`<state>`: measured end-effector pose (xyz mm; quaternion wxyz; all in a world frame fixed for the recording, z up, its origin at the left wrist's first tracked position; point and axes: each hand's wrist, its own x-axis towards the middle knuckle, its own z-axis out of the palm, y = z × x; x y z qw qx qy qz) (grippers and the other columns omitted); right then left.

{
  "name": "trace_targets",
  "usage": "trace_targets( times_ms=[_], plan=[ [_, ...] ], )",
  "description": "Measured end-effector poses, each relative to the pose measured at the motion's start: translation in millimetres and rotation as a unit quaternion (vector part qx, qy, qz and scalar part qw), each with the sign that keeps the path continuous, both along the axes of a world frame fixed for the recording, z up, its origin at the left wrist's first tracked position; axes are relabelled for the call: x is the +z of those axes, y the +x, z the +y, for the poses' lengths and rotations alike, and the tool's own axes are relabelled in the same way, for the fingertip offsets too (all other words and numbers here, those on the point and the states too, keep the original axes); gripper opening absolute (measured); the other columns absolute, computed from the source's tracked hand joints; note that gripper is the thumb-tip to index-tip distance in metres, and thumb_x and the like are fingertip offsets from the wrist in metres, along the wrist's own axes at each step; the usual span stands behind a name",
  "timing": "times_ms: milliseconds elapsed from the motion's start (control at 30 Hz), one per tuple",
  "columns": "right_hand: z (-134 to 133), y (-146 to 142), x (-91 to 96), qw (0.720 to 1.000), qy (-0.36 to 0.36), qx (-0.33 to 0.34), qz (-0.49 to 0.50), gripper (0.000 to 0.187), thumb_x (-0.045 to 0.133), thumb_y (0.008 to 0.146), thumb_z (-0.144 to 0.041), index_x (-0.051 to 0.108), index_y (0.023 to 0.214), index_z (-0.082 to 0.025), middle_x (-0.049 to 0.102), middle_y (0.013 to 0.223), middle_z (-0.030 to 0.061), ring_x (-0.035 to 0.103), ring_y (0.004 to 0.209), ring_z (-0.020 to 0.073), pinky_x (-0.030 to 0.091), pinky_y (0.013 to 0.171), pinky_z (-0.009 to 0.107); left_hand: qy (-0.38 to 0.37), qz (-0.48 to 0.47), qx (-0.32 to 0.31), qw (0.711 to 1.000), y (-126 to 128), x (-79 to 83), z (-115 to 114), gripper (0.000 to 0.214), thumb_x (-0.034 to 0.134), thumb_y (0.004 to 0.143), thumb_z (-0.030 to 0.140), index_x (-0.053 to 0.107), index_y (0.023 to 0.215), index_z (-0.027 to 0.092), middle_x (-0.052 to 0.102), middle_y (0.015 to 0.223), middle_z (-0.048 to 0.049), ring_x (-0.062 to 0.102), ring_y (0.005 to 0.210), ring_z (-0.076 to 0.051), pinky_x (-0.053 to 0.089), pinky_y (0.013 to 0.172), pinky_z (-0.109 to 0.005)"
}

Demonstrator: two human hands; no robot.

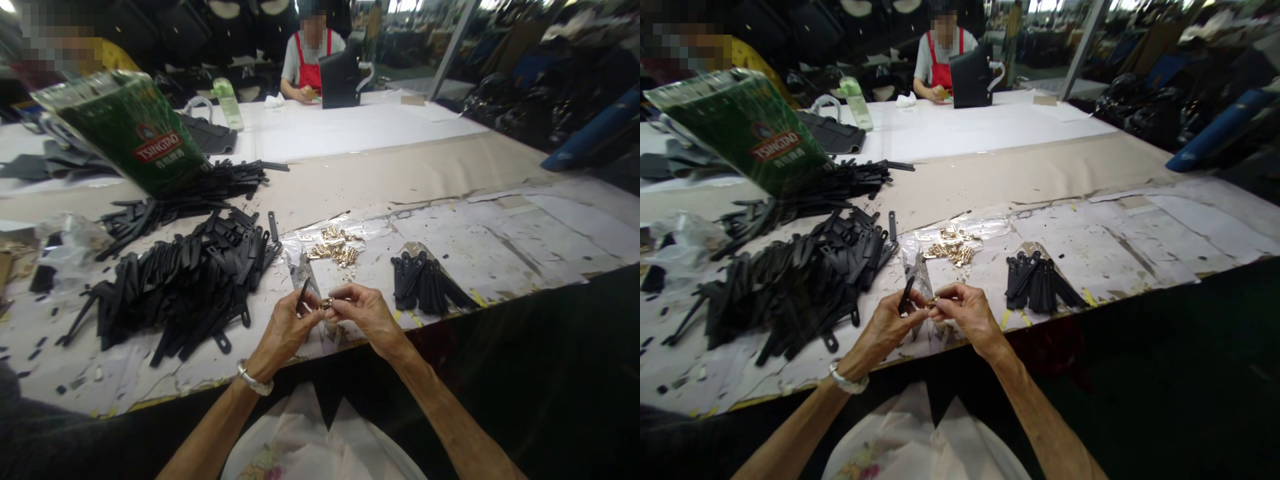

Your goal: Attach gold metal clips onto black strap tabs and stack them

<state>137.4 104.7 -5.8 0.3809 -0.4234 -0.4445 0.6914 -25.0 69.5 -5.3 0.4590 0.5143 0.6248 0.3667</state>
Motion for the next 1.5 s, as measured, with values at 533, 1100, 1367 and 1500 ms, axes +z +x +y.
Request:
trace_targets(
  times_ms=[533,1100,1367,1500],
  plan=[
    [23,7,-14.3,0.973,0.145,-0.083,-0.158,0.023,0.071,0.07,-0.024,0.07,0.092,-0.017,0.071,0.088,0.0069,0.066,0.061,0.0151,0.053,0.058,0.027,-0.108,-0.223,0.059,0.967,-6,-7.1,5,0.035,0.078,0.062,0.036,0.052,0.069,0.015,0.046,0.05,0.0074,0.037,0.043,-0.004,0.021,0.041,-0.016],
    [-21,0,-13.6,0.985,0.059,-0.136,-0.093,0.022,0.07,0.074,-0.036,0.068,0.069,-0.014,0.06,0.052,-0.0015,0.05,0.046,0.0094,0.038,0.046,0.021,-0.03,-0.064,-0.011,0.997,0,9.5,-17,0.05,0.035,0.089,0.058,0.061,0.082,0.016,0.058,0.075,-0.0035,0.048,0.067,-0.015,0.035,0.056,-0.025],
    [-36,-15,-16.8,0.986,-0.04,-0.161,0.019,0.024,0.076,0.068,-0.038,0.07,0.071,-0.014,0.064,0.058,0.0014,0.056,0.05,0.0107,0.045,0.048,0.021,0.062,0.128,-0.031,0.989,8,6.4,-25,0.024,0.041,0.092,0.034,0.053,0.077,0.019,0.048,0.066,0.0027,0.042,0.061,-0.013,0.033,0.06,-0.025],
    [-36,-15,-23.7,0.984,-0.077,-0.152,0.05,0.026,0.079,0.066,-0.039,0.071,0.072,-0.014,0.065,0.062,0.0011,0.058,0.053,0.0101,0.048,0.05,0.02,0.102,0.182,-0.032,0.978,7,1.0,-25,0.018,0.041,0.092,0.03,0.053,0.085,0.019,0.053,0.078,-0.0017,0.051,0.072,-0.016,0.039,0.068,-0.028]
  ],
)
